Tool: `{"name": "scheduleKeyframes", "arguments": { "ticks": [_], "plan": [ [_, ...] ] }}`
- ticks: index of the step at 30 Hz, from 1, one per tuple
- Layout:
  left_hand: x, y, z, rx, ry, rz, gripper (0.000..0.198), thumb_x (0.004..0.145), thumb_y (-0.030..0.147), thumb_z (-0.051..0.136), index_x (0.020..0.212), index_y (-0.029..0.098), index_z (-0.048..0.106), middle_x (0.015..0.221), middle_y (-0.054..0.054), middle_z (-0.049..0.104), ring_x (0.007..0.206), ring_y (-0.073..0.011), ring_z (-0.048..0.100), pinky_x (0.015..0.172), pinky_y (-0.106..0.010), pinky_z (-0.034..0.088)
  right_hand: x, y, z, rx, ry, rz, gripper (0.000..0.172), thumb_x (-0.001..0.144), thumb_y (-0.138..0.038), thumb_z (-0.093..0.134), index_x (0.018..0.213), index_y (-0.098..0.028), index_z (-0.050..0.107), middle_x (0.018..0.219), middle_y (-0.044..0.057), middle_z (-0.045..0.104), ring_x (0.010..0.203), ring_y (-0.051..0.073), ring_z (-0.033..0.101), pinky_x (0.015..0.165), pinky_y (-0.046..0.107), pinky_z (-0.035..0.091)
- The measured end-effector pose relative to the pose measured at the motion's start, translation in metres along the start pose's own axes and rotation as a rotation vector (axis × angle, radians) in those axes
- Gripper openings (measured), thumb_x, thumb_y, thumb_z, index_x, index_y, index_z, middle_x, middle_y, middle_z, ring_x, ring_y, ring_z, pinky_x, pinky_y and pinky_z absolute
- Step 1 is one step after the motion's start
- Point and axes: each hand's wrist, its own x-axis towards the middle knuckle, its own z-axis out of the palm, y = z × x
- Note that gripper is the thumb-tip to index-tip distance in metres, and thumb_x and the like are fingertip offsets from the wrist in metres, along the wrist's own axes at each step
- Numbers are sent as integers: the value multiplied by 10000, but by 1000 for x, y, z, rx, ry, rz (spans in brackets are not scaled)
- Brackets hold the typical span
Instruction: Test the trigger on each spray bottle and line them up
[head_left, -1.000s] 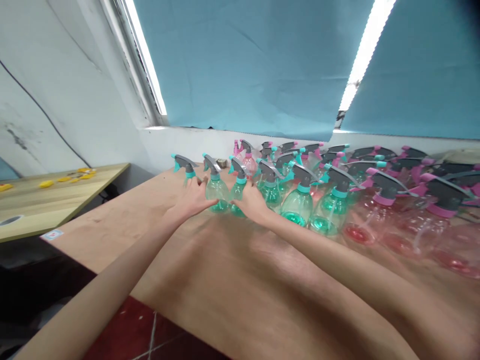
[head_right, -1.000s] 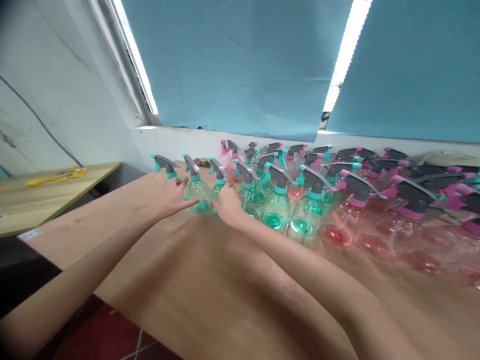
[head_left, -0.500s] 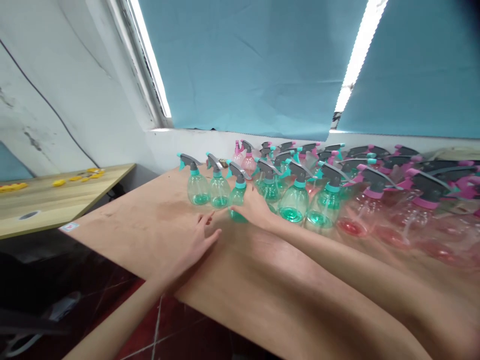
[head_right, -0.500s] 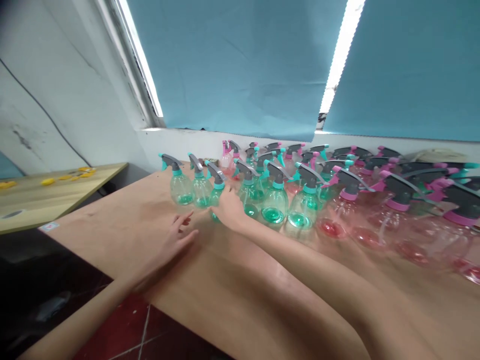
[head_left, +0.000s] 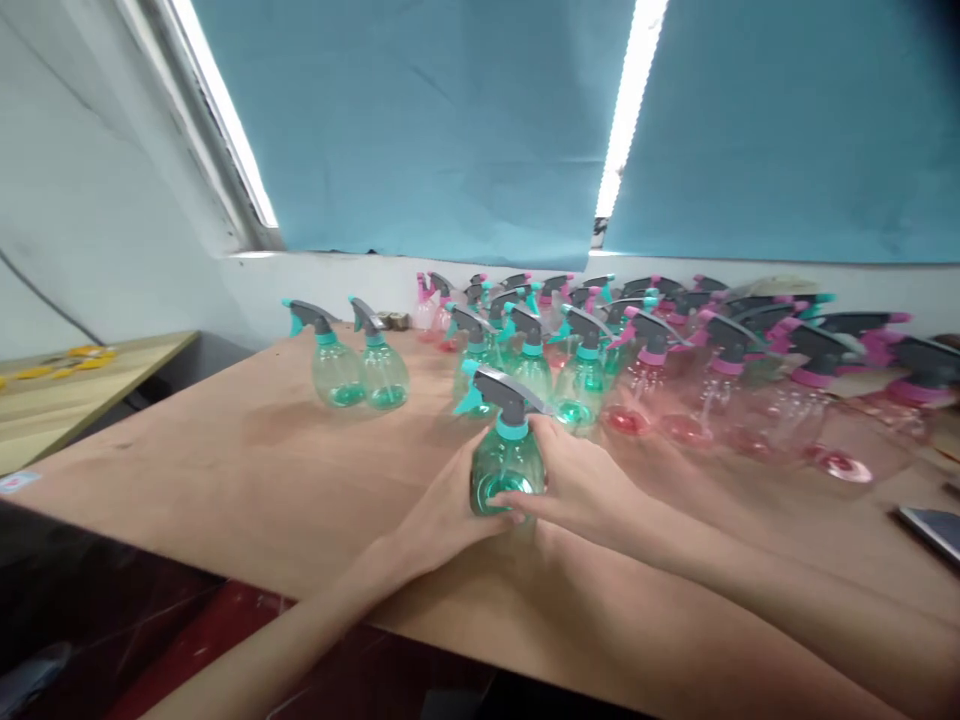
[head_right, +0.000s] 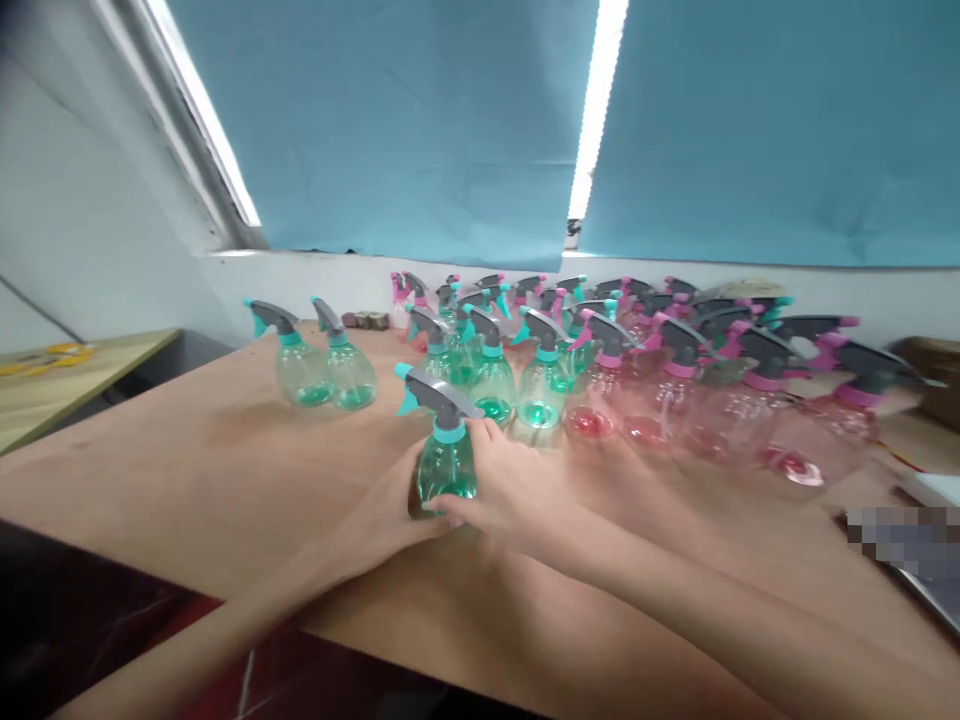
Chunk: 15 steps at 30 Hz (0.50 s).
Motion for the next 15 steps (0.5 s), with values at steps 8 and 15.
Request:
{"name": "scheduleKeyframes", "arguments": {
  "ticks": [8,15],
  "plan": [
    [38,25,62,-57,-221,199,856,701,369,820,1406,283,342,1402,-91,487,1277,-349,459,1012,-508,417,-44,68,-56,262,80,-48,398,729,-579,696,852,-226,560,881,11,615,798,199,590,642,314,447],
    [65,53,107,-67,-352,338,988,708,403,812,1490,266,223,1448,-108,421,1318,-344,408,1057,-490,377,-60,102,-71,559,162,-50,560,763,-410,723,1253,-260,495,900,10,601,761,169,578,638,304,507]
  ]
}}
